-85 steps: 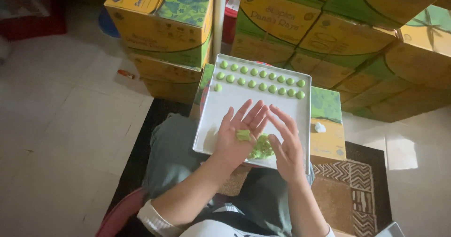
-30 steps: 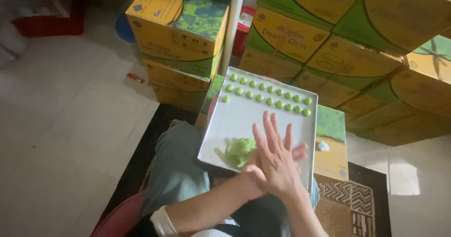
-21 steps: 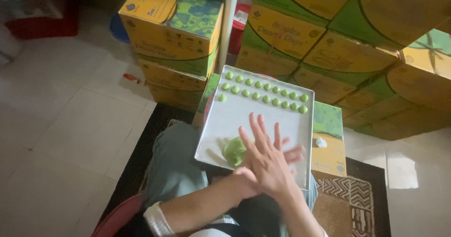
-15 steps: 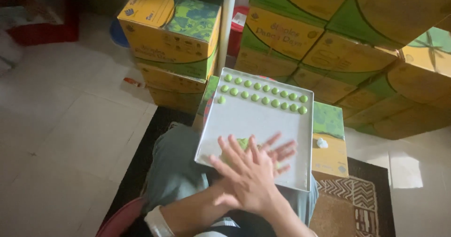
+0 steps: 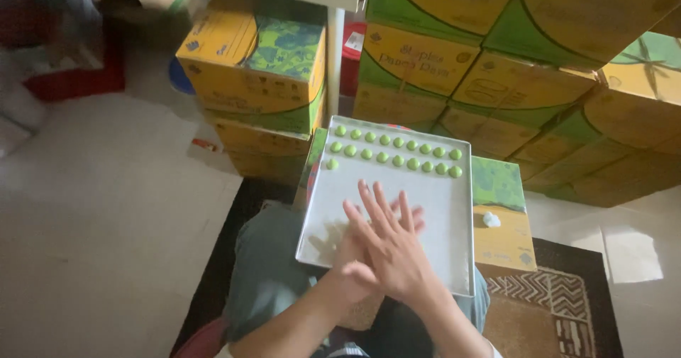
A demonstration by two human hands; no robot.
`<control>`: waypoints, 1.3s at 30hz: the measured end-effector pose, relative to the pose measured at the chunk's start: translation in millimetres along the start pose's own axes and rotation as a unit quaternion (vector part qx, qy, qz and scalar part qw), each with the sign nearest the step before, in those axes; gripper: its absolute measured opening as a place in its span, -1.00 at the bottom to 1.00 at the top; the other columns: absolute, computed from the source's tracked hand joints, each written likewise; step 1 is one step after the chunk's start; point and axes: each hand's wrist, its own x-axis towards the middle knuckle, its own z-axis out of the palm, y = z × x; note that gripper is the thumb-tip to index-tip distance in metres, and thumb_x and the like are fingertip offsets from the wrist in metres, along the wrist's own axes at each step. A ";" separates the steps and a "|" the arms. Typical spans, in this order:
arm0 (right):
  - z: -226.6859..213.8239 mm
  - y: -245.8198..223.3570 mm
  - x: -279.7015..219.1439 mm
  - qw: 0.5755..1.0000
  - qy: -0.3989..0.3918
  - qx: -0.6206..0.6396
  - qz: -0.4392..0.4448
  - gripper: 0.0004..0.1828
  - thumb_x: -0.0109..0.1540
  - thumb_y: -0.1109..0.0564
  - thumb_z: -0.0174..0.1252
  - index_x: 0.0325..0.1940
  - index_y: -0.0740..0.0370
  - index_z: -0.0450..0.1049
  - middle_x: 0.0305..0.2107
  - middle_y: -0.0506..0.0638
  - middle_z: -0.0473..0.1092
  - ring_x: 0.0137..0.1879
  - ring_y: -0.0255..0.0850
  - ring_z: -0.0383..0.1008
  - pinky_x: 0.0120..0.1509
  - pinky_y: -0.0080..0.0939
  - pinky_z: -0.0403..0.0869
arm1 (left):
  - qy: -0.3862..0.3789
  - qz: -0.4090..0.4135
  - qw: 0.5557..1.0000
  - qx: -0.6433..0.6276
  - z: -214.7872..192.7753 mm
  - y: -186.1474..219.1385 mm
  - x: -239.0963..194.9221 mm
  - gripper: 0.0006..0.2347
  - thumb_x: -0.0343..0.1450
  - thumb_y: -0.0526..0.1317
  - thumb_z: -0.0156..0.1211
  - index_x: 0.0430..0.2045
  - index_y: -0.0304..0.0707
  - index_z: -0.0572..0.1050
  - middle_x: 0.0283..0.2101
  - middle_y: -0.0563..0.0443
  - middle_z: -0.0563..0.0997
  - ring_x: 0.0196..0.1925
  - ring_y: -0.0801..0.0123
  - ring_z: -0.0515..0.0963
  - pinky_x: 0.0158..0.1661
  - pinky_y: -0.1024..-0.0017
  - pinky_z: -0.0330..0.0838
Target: Rolling small portions of green dough into balls and arranging them in rows on a tray.
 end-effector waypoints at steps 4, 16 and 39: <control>10.9 -20.6 -7.6 0.997 -0.043 -0.016 -0.057 0.03 0.23 -0.65 -0.52 0.63 -0.10 -0.08 0.56 0.14 -0.23 0.66 0.13 -0.34 0.59 0.45 -0.37 | 0.045 0.031 0.998 0.034 3.1 6.1 3.3 -0.32 0.51 0.32 -0.44 0.51 0.05 -0.16 0.60 -0.14 -0.21 0.60 0.10 -0.11 0.48 0.02 -0.16; -18.7 11.8 -6.8 0.994 0.040 0.090 -0.041 0.01 0.27 -0.59 -0.49 0.57 0.08 0.06 0.52 0.34 -0.11 0.66 0.30 -0.25 0.57 0.58 -0.32 | 0.084 0.035 0.985 0.144 33.2 -16.9 16.5 -0.12 0.33 0.44 -0.26 0.54 0.11 -0.23 0.58 -0.16 -0.06 0.59 0.03 0.03 0.36 0.05 0.16; 10.5 2.7 -66.2 0.995 0.069 0.067 0.037 -0.19 0.34 -0.53 -0.43 0.58 -0.21 0.04 0.56 0.17 -0.11 0.69 0.19 -0.34 0.64 0.42 -0.48 | 0.142 0.068 0.984 -0.080 66.3 22.0 22.6 -0.37 0.56 0.29 -0.37 0.48 -0.04 0.06 0.56 -0.15 0.01 0.57 0.10 0.00 0.44 0.00 -0.07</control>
